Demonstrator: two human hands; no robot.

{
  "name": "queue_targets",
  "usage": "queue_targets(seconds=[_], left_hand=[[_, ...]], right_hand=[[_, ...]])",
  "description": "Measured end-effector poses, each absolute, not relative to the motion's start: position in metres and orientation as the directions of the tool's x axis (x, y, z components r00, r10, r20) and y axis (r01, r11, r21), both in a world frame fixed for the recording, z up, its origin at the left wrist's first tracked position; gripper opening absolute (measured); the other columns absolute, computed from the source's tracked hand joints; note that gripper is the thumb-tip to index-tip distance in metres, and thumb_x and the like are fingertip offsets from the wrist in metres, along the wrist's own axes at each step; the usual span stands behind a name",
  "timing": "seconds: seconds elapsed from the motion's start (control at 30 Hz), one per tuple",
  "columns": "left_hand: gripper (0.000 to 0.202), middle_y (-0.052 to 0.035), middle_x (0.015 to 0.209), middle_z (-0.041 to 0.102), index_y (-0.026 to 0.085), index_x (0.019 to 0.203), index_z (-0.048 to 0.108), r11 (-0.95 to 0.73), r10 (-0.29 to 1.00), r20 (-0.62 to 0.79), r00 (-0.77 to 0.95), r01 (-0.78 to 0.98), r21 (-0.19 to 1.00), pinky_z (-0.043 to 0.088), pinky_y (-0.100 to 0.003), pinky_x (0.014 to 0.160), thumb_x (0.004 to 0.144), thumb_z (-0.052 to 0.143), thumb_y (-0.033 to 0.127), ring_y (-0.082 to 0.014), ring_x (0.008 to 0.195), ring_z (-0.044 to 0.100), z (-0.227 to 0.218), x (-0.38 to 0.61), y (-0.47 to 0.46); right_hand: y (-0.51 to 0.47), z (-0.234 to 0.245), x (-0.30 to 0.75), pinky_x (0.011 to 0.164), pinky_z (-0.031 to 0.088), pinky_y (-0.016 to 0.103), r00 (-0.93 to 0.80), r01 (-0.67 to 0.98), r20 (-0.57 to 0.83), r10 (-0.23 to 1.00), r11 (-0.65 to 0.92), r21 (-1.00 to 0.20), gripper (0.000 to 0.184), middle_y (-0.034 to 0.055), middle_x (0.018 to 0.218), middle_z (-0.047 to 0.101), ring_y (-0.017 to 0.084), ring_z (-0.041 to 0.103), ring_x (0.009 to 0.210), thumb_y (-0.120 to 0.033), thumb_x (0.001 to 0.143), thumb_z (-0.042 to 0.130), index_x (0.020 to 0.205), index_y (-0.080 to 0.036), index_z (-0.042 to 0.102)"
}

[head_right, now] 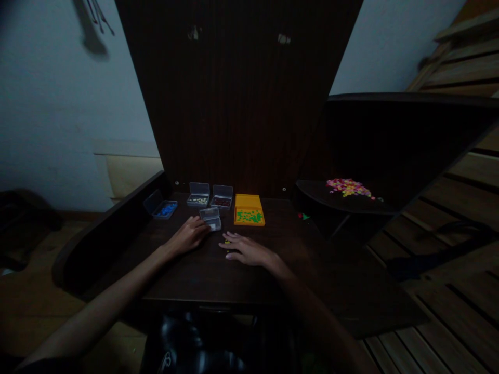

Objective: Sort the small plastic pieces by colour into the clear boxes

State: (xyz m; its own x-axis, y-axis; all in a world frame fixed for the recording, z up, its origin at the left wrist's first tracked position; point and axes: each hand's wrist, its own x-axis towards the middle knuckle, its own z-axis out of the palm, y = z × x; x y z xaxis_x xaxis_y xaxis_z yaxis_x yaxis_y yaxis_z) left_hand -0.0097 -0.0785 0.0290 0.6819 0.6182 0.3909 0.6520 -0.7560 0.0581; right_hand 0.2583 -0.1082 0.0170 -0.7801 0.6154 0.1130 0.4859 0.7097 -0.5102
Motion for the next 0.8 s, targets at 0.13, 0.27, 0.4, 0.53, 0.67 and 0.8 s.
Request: queue_targets(seconds=[0.13, 0.27, 0.4, 0.53, 0.67, 0.8], left_hand=[[0.027, -0.0106, 0.086, 0.061, 0.015, 0.094, 0.067, -0.772, 0.600, 0.368, 0.711, 0.635, 0.032, 0.041, -0.037, 0.077, 0.098, 0.042, 0.021, -0.0229, 0.083, 0.052, 0.022, -0.010, -0.081], [0.027, -0.0105, 0.087, 0.060, 0.016, 0.095, 0.067, -0.779, 0.591, 0.373, 0.715, 0.626, 0.034, 0.043, -0.036, 0.078, 0.098, 0.041, 0.022, -0.0226, 0.084, 0.052, 0.016, -0.008, -0.080], [0.028, -0.0108, 0.093, 0.060, 0.017, 0.110, 0.066, -0.794, 0.579, 0.407, 0.707, 0.602, 0.085, 0.045, -0.037, 0.082, 0.099, 0.042, 0.024, -0.0225, 0.088, 0.053, 0.014, -0.008, -0.080], [0.034, -0.0110, 0.107, 0.055, 0.019, 0.125, 0.057, -0.779, 0.588, 0.519, 0.621, 0.607, 0.156, 0.048, -0.040, 0.089, 0.094, 0.052, 0.033, -0.0244, 0.098, 0.052, 0.014, -0.009, -0.082], [0.043, -0.0133, 0.120, 0.049, 0.018, 0.124, 0.054, -0.740, 0.602, 0.649, 0.465, 0.630, 0.235, 0.044, -0.044, 0.099, 0.086, 0.064, 0.036, -0.0282, 0.113, 0.049, 0.016, -0.011, -0.084], [0.056, -0.0148, 0.134, 0.040, 0.019, 0.126, 0.050, -0.670, 0.649, 0.704, 0.288, 0.655, 0.350, 0.035, -0.051, 0.110, 0.078, 0.072, 0.037, -0.0324, 0.129, 0.040, 0.017, -0.015, -0.081]], right_hand=[[-0.116, 0.016, 0.253, 0.115, 0.031, 0.047, -0.777, 0.511, 0.129, 0.616, 0.737, -0.443, 0.041, 0.0080, 0.148, 0.036, 0.026, 0.032, 0.139, -0.011, 0.096, 0.059, 0.135, -0.025, 0.058], [-0.118, 0.011, 0.250, 0.110, 0.041, 0.045, -0.754, 0.514, 0.204, 0.625, 0.754, -0.409, 0.040, 0.0111, 0.139, 0.048, 0.026, 0.046, 0.131, -0.001, 0.091, 0.056, 0.127, -0.018, 0.065], [-0.119, 0.007, 0.248, 0.106, 0.047, 0.038, -0.733, 0.501, 0.285, 0.617, 0.774, -0.388, 0.056, 0.0084, 0.131, 0.057, 0.023, 0.056, 0.121, 0.012, 0.078, 0.051, 0.121, -0.019, 0.069], [-0.119, 0.007, 0.247, 0.102, 0.050, 0.036, -0.728, 0.524, 0.293, 0.620, 0.778, -0.346, 0.059, 0.0068, 0.126, 0.061, 0.025, 0.059, 0.117, 0.013, 0.074, 0.049, 0.116, -0.021, 0.072], [-0.117, 0.010, 0.247, 0.100, 0.052, 0.035, -0.743, 0.506, 0.301, 0.598, 0.796, -0.332, 0.054, 0.0067, 0.117, 0.067, 0.024, 0.062, 0.112, 0.014, 0.073, 0.048, 0.105, -0.020, 0.075], [-0.116, 0.016, 0.249, 0.098, 0.052, 0.032, -0.757, 0.518, 0.267, 0.597, 0.796, -0.313, 0.053, 0.0064, 0.114, 0.069, 0.024, 0.064, 0.109, 0.014, 0.070, 0.046, 0.098, -0.019, 0.076]])
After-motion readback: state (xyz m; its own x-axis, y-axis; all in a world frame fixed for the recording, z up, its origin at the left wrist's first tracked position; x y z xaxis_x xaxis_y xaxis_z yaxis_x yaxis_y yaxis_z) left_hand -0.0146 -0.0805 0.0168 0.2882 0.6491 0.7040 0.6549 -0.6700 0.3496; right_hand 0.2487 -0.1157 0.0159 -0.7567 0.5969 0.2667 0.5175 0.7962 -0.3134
